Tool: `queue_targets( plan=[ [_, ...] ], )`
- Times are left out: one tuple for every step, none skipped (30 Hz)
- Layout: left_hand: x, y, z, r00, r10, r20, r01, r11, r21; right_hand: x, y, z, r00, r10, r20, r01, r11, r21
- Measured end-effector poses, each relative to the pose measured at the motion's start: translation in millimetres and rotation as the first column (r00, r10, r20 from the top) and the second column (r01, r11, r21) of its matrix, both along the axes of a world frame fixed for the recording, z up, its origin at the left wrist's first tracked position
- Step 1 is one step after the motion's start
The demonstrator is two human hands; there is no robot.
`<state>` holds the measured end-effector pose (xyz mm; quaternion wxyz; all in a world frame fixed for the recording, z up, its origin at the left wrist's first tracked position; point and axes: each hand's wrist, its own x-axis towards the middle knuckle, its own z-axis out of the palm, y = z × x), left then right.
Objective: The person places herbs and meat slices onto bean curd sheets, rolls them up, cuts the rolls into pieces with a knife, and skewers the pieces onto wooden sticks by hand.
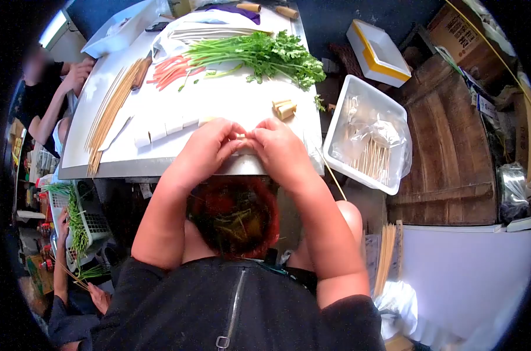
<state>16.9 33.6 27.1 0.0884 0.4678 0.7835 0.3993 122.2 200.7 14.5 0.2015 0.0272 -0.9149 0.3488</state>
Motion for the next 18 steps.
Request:
queue_targets(
  plan=[
    [0.5,-0.8,-1.8,1.0,0.0,0.009,0.0,1.0,-0.003,-0.8,0.1,-0.4,1.0,-0.021,0.01,0.021,1.0,-0.003],
    [0.1,-1.6,-3.1,0.998,-0.01,-0.061,0.01,1.0,0.009,-1.6,0.5,-0.6,0.999,-0.042,0.016,0.042,0.999,-0.003],
    [-0.5,-1.6,-4.1,0.991,-0.02,-0.133,0.023,1.0,0.021,-1.5,0.8,-2.2,0.999,-0.044,0.02,0.044,0.999,-0.003],
    [-1.6,-0.6,-8.8,0.98,-0.018,-0.197,0.022,1.0,0.02,-1.6,0.6,-4.4,0.998,-0.056,-0.036,0.056,0.998,0.011],
    [-1.3,0.2,-9.7,0.981,-0.02,-0.194,0.025,0.999,0.02,-1.4,0.4,-5.9,0.993,-0.066,-0.093,0.069,0.997,0.023],
    [-0.7,1.0,-9.7,0.976,0.001,-0.218,-0.002,1.0,-0.006,-0.7,0.1,-6.4,0.994,-0.067,-0.091,0.069,0.997,0.023],
    [-0.7,1.6,-9.5,0.969,0.023,-0.244,-0.031,0.999,-0.03,-0.4,-0.3,-6.4,0.988,-0.091,-0.121,0.085,0.995,-0.053],
    [-1.1,1.9,-8.8,0.969,0.025,-0.244,-0.032,0.999,-0.028,-0.9,-0.6,-6.5,0.982,-0.116,-0.15,0.098,0.987,-0.128],
    [-1.4,2.1,-8.1,0.968,0.027,-0.25,-0.042,0.998,-0.051,-2.5,-0.7,-7.8,0.982,-0.115,-0.15,0.096,0.987,-0.125],
    [-1.3,2.2,-8.4,0.967,0.03,-0.254,-0.051,0.996,-0.075,-4.4,-1.1,-10.1,0.978,-0.083,-0.189,0.081,0.997,-0.019],
    [-1.4,2.8,-9.6,0.967,0.033,-0.251,-0.053,0.996,-0.074,-6.3,-2.0,-11.4,0.974,-0.046,-0.223,0.068,0.994,0.088],
    [-1.5,3.7,-11.4,0.964,0.057,-0.259,-0.064,0.998,-0.019,-7.5,-3.3,-10.8,0.975,-0.043,-0.218,0.064,0.994,0.09],
    [-1.0,4.4,-12.7,0.96,0.084,-0.265,-0.077,0.996,0.038,-8.9,-4.2,-8.9,0.976,-0.059,-0.211,0.086,0.989,0.122],
    [0.1,4.5,-11.6,0.961,0.092,-0.259,-0.083,0.996,0.045,-11.2,-4.7,-6.8,0.976,-0.074,-0.206,0.107,0.982,0.157],
    [1.1,4.4,-8.8,0.978,0.117,-0.171,-0.109,0.992,0.057,-14.0,-5.1,-7.0,0.977,-0.067,-0.204,0.102,0.981,0.167],
    [1.2,4.4,-6.8,0.987,0.141,-0.083,-0.135,0.988,0.071,-17.4,-4.9,-8.9,0.972,-0.094,-0.215,0.138,0.97,0.201],
    [-0.3,5.7,-11.3,0.986,0.147,-0.079,-0.141,0.987,0.083,-19.9,-5.4,-10.4,0.967,-0.12,-0.226,0.174,0.956,0.235],
    [-2.2,8.5,-16.5,0.979,0.149,-0.142,-0.14,0.987,0.076,-20.8,-7.1,-10.3,0.968,-0.111,-0.225,0.168,0.954,0.249]
  ],
)
